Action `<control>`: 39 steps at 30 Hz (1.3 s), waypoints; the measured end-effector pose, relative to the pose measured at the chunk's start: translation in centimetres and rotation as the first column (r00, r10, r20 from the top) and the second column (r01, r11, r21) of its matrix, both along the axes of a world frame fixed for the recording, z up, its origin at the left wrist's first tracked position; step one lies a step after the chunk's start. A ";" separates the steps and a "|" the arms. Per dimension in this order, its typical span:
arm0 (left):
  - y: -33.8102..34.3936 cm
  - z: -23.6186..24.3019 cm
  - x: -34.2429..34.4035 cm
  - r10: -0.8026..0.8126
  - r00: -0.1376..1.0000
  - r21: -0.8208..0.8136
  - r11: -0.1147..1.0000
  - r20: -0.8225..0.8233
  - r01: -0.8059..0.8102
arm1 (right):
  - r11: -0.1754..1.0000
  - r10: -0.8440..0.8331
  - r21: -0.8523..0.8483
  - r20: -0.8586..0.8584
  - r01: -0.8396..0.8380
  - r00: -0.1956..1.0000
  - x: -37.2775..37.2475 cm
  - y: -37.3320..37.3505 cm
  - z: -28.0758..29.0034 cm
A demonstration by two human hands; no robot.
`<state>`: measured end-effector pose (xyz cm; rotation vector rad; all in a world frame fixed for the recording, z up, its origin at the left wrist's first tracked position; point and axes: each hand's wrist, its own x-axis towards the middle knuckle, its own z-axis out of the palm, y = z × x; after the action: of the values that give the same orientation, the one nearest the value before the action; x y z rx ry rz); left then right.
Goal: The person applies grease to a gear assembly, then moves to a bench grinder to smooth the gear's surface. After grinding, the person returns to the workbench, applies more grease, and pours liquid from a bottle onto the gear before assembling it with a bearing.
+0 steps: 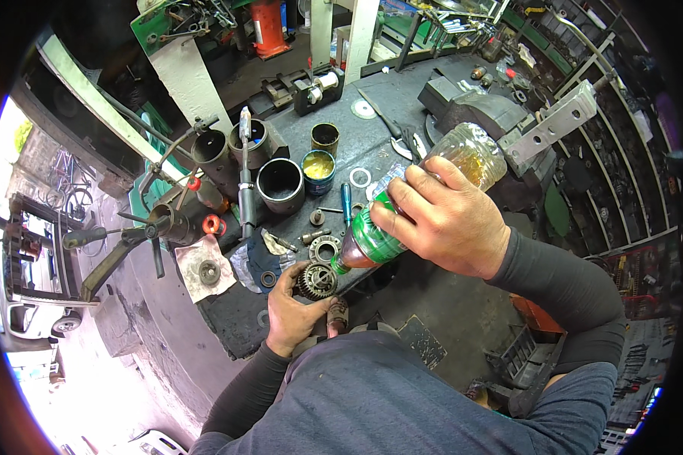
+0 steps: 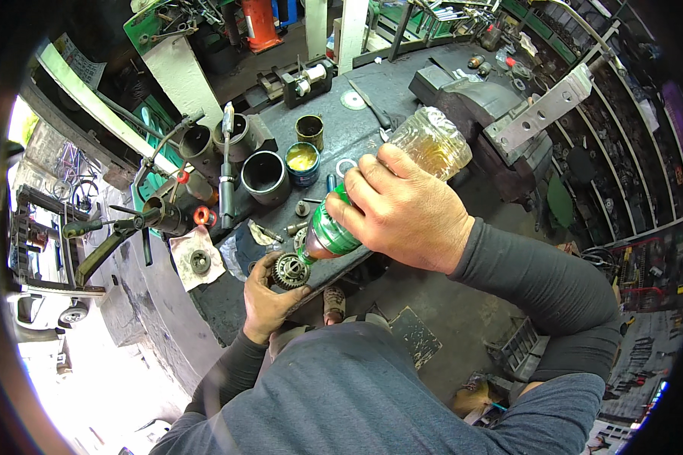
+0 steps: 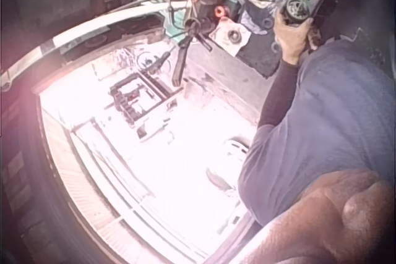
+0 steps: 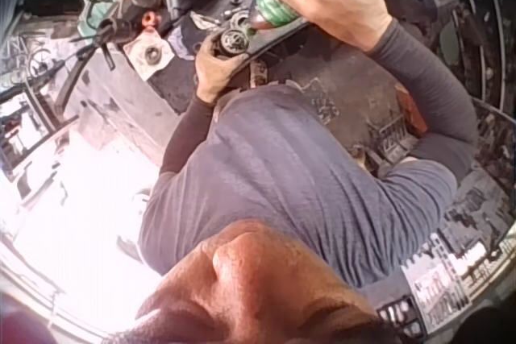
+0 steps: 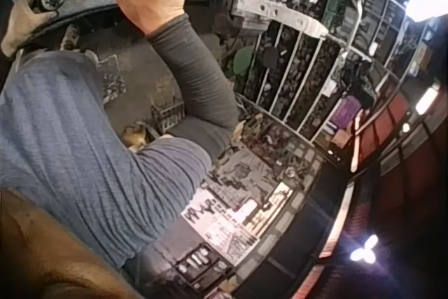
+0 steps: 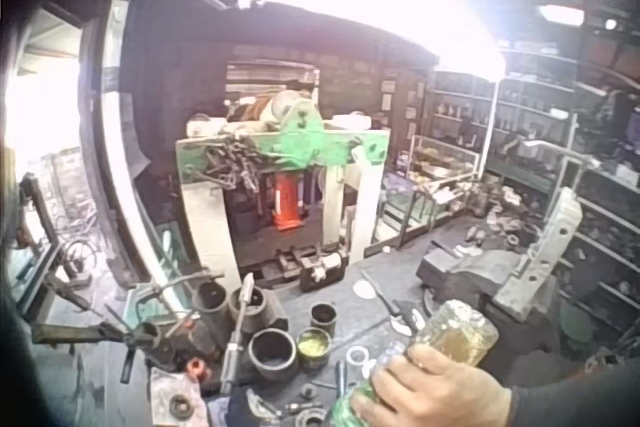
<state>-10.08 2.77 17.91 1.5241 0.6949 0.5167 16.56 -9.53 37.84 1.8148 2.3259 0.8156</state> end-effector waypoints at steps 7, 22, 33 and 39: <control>-0.1 -1.1 -0.3 0.063 0.998 -0.014 0.998 0.029 -0.063 | 0.999 0.034 0.028 0.010 -0.035 0.999 -0.3 -0.1 0.1; -0.2 -0.1 -0.3 -0.052 0.998 -0.008 0.999 -0.045 0.052 | 1.000 -0.010 0.015 0.007 0.010 1.000 0.3 -0.1 0.1; 0.0 -0.5 -1.0 -0.081 0.993 -0.149 0.984 0.085 0.093 | 0.997 -0.064 -0.056 -0.108 0.059 0.992 2.1 -0.3 -0.8; 0.2 -1.7 -1.6 -0.008 0.989 -0.238 0.970 0.147 0.044 | 0.896 -0.406 -0.429 -0.692 0.112 0.597 5.3 -3.0 -7.7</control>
<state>-11.65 2.93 16.18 1.2533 0.6007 0.4989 21.88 -12.50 30.16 2.5580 2.2238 -0.5382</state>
